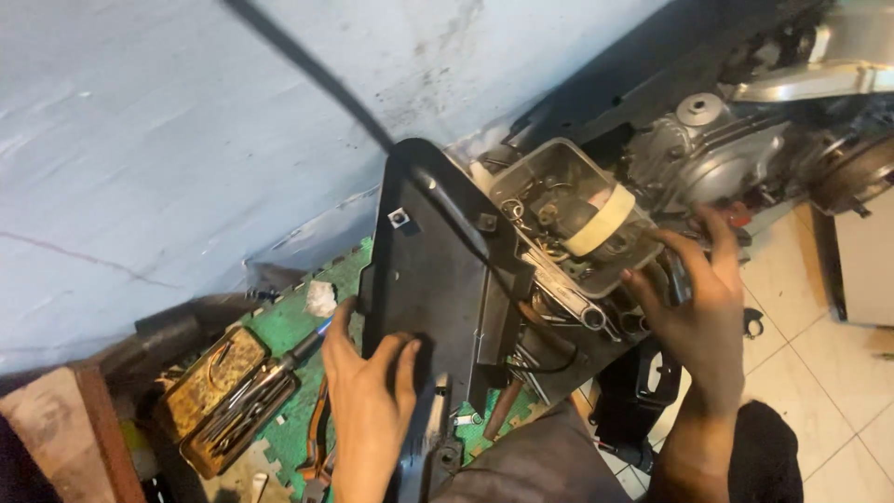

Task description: The person uses pliers to manipulate and remove small metal components from a black motorcycle part. They then use a screwdriver to work on the same part, removing additional pieces.

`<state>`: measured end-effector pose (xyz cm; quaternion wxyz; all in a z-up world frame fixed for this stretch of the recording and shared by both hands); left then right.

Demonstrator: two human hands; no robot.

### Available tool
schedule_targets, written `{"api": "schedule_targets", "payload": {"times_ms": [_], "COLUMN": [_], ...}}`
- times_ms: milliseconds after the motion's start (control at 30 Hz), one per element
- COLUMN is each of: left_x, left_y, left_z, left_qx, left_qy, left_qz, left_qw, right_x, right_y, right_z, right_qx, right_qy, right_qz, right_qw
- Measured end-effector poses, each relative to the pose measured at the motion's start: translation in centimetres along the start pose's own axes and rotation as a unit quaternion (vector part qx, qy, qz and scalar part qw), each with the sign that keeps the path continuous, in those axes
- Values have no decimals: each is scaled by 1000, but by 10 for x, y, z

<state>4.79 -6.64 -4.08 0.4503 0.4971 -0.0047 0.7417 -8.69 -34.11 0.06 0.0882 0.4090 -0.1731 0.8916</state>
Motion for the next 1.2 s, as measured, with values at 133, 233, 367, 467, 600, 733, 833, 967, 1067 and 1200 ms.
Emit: {"api": "schedule_targets", "payload": {"times_ms": [133, 233, 367, 467, 600, 733, 833, 967, 1067, 1200], "left_x": [-20, -24, -26, -10, -4, -2, -4, -8, -5, -9], "left_y": [-20, -32, -52, -51, -55, -52, -52, -59, -53, -52], "left_z": [2, 2, -13, -11, -11, -15, -17, -21, -16, -15], "left_qx": [185, 244, 172, 185, 232, 240, 242, 217, 260, 249], "left_qy": [-203, -250, -136, -110, -113, -135, -129, -128, -141, -132], "left_qz": [-15, -39, -93, -95, -76, -53, -53, -28, -60, -57], "left_qw": [961, 936, 971, 972, 963, 960, 960, 967, 953, 958], "right_x": [-52, -73, -81, -79, -81, -45, -23, -15, -4, -8], "right_y": [50, 55, 69, 68, 95, 80, 82, 115, 112, 73], "right_z": [-33, -43, -48, -46, -60, -36, -15, -9, 2, 19], "right_qx": [-294, -408, -367, -480, -473, -455, -423, -366, -387, -349], "right_qy": [-111, -103, -66, -42, -54, -27, -22, -34, -42, -33], "right_qz": [165, 299, 479, 549, 534, 592, 605, 628, 563, 567], "right_qw": [935, 857, 795, 683, 699, 665, 674, 686, 729, 745]}}
Point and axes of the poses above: each hand's wrist, its own z-axis towards the middle knuckle, its own x-axis out of the back of the hand, y = z × x, the point moved 1 cm from there along z, towards the middle knuckle
